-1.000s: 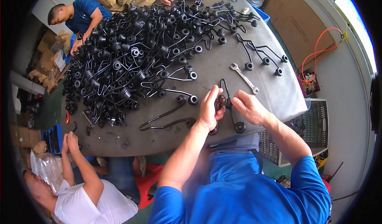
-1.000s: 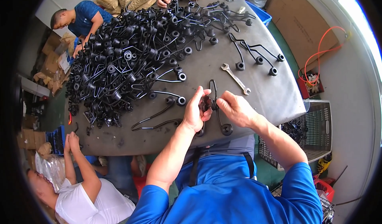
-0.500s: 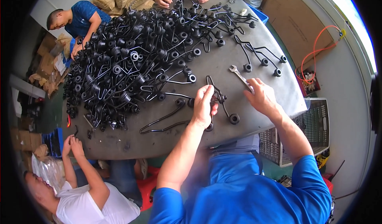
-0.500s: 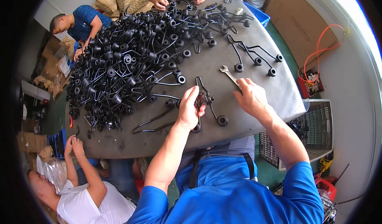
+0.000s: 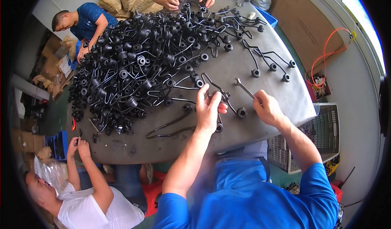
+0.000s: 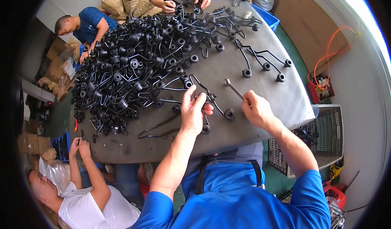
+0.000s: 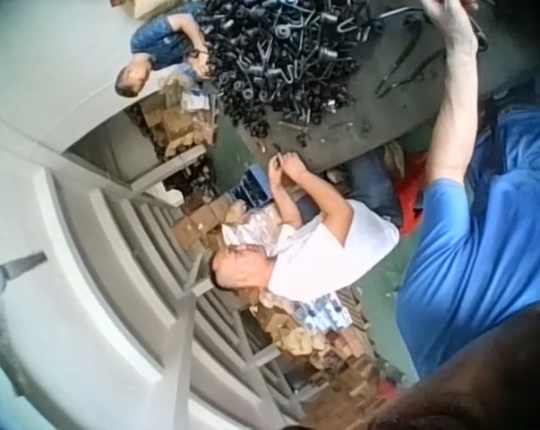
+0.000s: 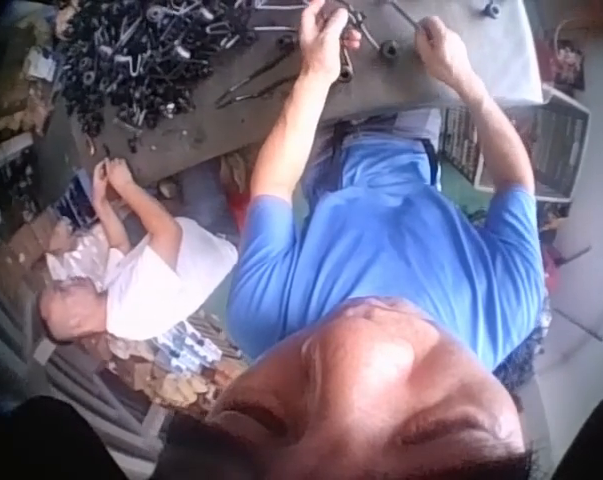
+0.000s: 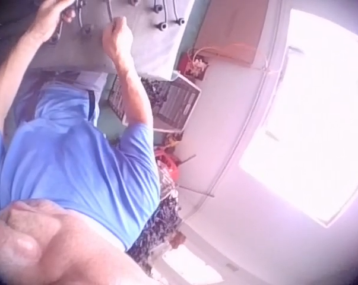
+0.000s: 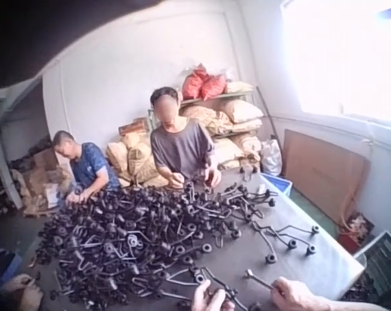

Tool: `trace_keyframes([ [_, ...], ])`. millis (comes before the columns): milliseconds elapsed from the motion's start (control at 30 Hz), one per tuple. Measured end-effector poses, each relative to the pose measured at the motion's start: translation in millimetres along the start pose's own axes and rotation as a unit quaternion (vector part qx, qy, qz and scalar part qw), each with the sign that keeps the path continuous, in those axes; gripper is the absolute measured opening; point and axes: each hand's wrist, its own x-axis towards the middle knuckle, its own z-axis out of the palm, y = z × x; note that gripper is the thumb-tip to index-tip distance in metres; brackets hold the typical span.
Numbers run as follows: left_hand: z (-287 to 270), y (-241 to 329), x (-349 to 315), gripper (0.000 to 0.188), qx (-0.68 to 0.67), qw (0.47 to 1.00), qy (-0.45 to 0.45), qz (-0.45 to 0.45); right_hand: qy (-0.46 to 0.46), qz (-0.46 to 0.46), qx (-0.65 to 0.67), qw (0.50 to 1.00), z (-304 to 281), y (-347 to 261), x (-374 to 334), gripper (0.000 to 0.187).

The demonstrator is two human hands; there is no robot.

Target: Assemble black mechanical components by hand at a workshop table.

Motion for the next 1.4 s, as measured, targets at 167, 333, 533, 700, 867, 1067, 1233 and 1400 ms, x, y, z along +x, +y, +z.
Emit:
trace_keyframes([
  [167, -1.1, 3.4, 3.8, 0.058, -0.052, 0.997, 0.036, 0.043, 0.064, -0.043, 0.092, 0.993, 14.2, -29.2, -33.8, 0.014],
  [333, 12.1, 4.6, -3.1, 0.056, -0.077, 0.994, 0.069, 0.033, 0.093, -0.141, 0.065, 0.983, 30.2, -34.2, -43.2, 0.018],
  [533, 15.7, 2.9, -12.1, 0.048, 0.194, 0.938, 0.028, 0.287, 0.116, -0.143, 0.1, 0.978, 2.3, -40.2, -40.9, 0.015],
  [700, 33.9, 33.5, -60.4, 0.053, 0.32, 0.869, -0.205, 0.318, 0.299, -0.12, 0.206, 0.924, -65.0, -63.5, -14.5, 0.013],
  [867, 44.1, 68.9, -94.7, 0.062, 0.178, 0.894, -0.324, 0.255, 0.006, 0.111, 0.307, 0.945, -12.3, -30.4, 4.8, 0.031],
  [1067, 23.5, 80.6, -90.2, 0.061, 0.15, 0.913, -0.273, 0.261, -0.094, -0.013, 0.411, 0.907, 18.0, -42.2, -16.2, 0.023],
  [1233, -2.1, 78.9, -82.3, 0.062, 0.154, 0.938, -0.14, 0.276, -0.005, 0.25, 0.376, 0.892, -2.2, 11.1, 15.2, 0.029],
  [1400, 5.6, 53.5, -68.3, 0.059, 0.119, 0.958, -0.146, 0.215, 0.111, 0.076, 0.237, 0.962, 16.4, 12.1, 2.0, 0.037],
])
